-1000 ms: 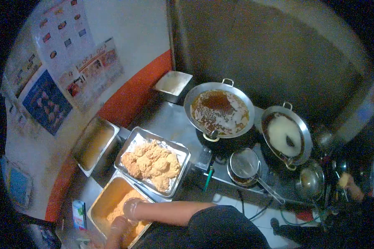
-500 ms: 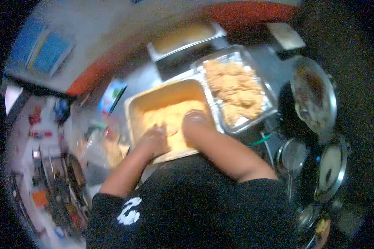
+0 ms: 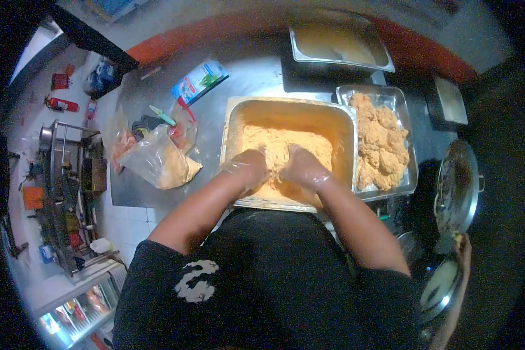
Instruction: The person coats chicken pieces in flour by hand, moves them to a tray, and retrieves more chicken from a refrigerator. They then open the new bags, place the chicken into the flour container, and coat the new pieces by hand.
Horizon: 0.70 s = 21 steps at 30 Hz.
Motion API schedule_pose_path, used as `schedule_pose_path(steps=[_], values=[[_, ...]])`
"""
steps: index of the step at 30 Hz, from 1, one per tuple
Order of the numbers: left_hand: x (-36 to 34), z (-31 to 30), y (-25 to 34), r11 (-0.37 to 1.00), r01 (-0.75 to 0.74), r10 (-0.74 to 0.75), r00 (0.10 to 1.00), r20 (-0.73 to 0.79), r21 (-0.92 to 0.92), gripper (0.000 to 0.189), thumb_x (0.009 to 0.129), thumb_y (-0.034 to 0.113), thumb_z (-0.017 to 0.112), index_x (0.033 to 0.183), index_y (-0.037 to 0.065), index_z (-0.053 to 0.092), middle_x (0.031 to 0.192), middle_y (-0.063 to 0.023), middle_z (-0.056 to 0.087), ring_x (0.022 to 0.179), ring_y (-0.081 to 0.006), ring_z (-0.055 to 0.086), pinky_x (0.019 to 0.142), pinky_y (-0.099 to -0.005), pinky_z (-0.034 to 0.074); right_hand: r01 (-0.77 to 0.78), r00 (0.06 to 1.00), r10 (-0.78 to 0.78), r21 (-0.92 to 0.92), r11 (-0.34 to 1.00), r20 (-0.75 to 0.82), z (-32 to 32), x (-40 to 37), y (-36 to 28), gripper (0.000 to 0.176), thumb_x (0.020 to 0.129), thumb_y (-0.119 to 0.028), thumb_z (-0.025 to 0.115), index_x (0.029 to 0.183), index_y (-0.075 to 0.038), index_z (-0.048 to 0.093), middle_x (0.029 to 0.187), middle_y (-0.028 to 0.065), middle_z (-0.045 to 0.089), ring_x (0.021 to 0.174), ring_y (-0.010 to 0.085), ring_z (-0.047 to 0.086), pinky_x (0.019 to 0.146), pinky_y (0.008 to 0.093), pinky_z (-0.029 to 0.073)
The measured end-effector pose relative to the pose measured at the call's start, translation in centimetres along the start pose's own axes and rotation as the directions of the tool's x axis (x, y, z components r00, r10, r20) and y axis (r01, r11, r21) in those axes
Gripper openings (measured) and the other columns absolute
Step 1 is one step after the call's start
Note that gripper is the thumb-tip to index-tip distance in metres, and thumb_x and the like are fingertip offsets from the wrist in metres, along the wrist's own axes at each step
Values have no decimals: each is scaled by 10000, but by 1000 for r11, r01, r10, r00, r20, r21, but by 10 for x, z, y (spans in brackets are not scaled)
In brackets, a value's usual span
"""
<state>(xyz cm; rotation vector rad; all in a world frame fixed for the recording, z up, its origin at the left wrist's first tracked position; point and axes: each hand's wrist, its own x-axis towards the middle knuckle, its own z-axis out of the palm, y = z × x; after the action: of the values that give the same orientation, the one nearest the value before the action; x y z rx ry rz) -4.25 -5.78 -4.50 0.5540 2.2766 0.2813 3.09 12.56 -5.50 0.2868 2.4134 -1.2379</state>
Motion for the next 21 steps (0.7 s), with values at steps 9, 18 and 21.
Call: schedule_pose_path(steps=[9,18,21], values=[[11,15,-3,988,27,13,966,-259,151,243,976,126,630,1070,22,828,1089,-218,792,1055,-379,771,926,-469,609,219,966,-258,-477,851,-17,31,34,-21,192,904,-152,663,1000,-9,749,1018,261,758,993,422,744,914,477,584],[-19,19,5,982,38,-29,998,-49,184,301,1005,172,600,1156,19,811,1196,-219,780,1159,-374,751,1012,-471,582,357,930,-349,-515,779,117,46,59,-32,220,884,-191,670,950,-33,809,1006,250,776,979,409,765,896,479,602],[-34,16,2,986,5,3,999,-48,164,351,1002,205,574,1171,-1,801,1243,-244,762,1180,-396,737,1040,-484,560,381,921,-365,-523,762,138,65,62,-24,207,876,-200,682,936,-65,828,987,251,777,961,418,767,890,485,606]])
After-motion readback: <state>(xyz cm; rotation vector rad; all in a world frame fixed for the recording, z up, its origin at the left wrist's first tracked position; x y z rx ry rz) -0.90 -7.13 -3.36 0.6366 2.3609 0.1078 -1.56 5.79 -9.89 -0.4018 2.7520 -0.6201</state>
